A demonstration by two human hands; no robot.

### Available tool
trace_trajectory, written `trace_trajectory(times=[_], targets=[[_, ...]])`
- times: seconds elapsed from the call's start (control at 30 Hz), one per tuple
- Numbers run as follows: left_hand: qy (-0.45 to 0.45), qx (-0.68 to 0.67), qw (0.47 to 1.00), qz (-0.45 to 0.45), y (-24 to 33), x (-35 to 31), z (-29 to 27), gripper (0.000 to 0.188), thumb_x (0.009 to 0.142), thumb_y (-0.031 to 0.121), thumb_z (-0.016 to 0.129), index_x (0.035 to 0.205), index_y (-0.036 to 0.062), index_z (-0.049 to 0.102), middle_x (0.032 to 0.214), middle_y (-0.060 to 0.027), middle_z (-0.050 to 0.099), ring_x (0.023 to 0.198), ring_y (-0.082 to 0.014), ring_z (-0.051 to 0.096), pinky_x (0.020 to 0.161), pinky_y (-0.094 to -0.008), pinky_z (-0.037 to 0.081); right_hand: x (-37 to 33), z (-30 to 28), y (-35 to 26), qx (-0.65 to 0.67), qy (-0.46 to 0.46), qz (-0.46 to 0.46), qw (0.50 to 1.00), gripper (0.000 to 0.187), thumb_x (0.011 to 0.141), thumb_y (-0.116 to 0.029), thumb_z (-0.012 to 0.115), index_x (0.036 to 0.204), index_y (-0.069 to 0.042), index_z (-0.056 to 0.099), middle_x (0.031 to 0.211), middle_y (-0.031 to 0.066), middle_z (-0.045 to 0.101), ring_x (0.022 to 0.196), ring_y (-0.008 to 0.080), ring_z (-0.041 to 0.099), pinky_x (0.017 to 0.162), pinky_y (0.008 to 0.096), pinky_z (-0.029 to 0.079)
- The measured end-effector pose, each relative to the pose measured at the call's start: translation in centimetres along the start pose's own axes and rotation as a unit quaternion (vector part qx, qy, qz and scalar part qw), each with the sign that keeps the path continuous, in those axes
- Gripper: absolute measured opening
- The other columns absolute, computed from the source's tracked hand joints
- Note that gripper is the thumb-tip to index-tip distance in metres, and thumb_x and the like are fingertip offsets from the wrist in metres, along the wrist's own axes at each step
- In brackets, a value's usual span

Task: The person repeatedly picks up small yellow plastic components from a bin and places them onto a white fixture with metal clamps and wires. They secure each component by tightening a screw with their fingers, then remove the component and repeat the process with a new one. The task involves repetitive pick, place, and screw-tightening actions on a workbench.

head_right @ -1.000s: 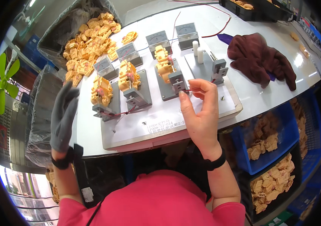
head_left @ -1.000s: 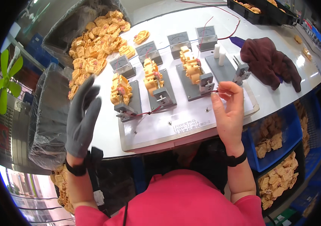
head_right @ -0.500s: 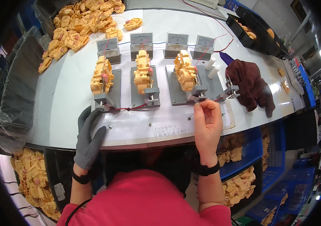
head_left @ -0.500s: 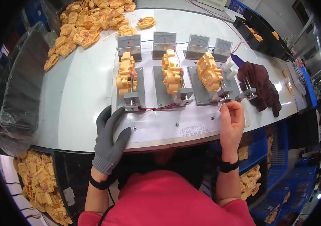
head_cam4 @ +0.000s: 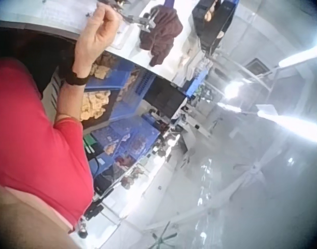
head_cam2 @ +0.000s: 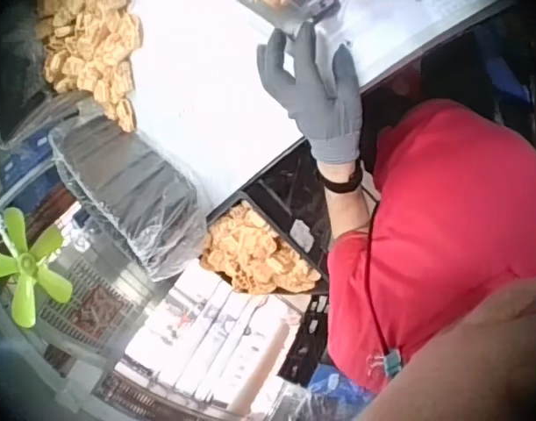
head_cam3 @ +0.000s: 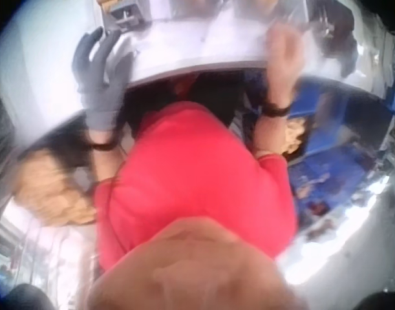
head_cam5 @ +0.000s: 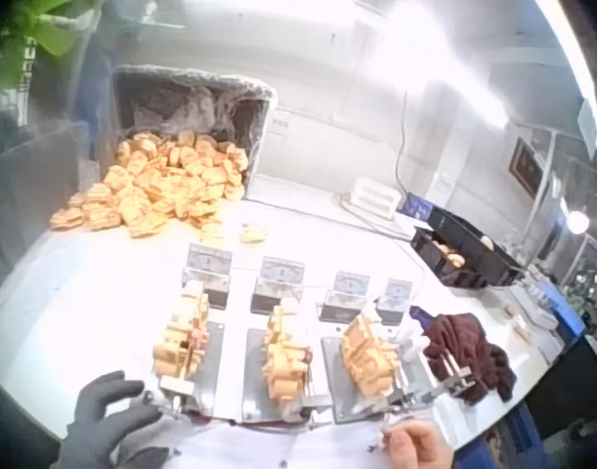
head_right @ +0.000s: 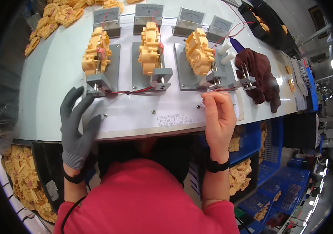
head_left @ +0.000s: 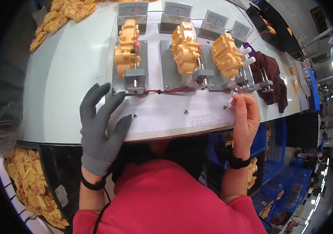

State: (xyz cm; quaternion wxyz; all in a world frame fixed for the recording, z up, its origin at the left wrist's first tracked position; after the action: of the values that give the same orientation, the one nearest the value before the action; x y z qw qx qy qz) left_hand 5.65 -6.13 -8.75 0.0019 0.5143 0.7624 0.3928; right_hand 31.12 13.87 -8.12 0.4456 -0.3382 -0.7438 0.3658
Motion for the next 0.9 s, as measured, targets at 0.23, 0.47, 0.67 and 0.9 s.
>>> trace_trajectory(times=[0.23,0.47,0.67,0.9], targets=[[-0.018,-0.021,1.000,-0.009,0.6,1.2,0.9,0.026,0.078,0.011,0.077,0.102,0.0075,0.070,0.110,-0.0109,0.062,0.124,-0.0358,0.050,0.100,-0.0447,0.043,0.9,-3.2,-1.0,-0.179,-0.052,-0.039,0.982,0.011,0.093,-0.005,0.064,0.102,0.001,0.067,0.100,0.0084,0.064,0.096,0.0190,0.059,0.087,0.0294,0.045],[-0.030,-0.045,0.998,-0.012,0.2,0.9,0.8,0.021,0.077,0.011,0.077,0.097,0.0077,0.070,0.110,-0.0106,0.061,0.125,-0.0343,0.049,0.098,-0.0434,0.043,-0.1,-1.7,-0.4,-0.202,-0.121,0.015,0.972,0.015,0.087,-0.007,0.070,0.101,-0.003,0.071,0.099,0.0089,0.065,0.099,0.0250,0.059,0.086,0.0342,0.047],[-0.045,-0.070,0.996,-0.027,0.2,0.8,1.0,0.017,0.077,0.008,0.077,0.093,0.0054,0.069,0.110,-0.0129,0.060,0.125,-0.0357,0.050,0.099,-0.0431,0.042,-0.2,-1.6,0.2,-0.240,-0.140,-0.018,0.960,0.013,0.086,-0.007,0.070,0.098,-0.005,0.071,0.096,0.0083,0.065,0.096,0.0257,0.058,0.087,0.0360,0.045],[-0.053,-0.123,0.987,-0.087,-1.2,0.1,1.8,0.008,0.086,-0.001,0.063,0.092,0.0024,0.059,0.123,-0.0101,0.054,0.123,-0.0249,0.049,0.098,-0.0323,0.039,0.6,-1.7,0.2,-0.237,-0.131,-0.101,0.957,0.011,0.085,-0.011,0.073,0.096,-0.011,0.071,0.090,0.0044,0.061,0.091,0.0252,0.055,0.085,0.0358,0.042]])
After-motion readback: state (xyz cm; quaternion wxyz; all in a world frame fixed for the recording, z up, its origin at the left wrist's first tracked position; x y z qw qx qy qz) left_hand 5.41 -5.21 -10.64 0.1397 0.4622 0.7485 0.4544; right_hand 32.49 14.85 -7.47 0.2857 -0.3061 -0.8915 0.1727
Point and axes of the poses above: each hand's wrist, its own x-axis towards the middle knuckle, its own z-axis out of the palm, y = z × x, the point moved 3 cm from there along x, towards the middle knuckle
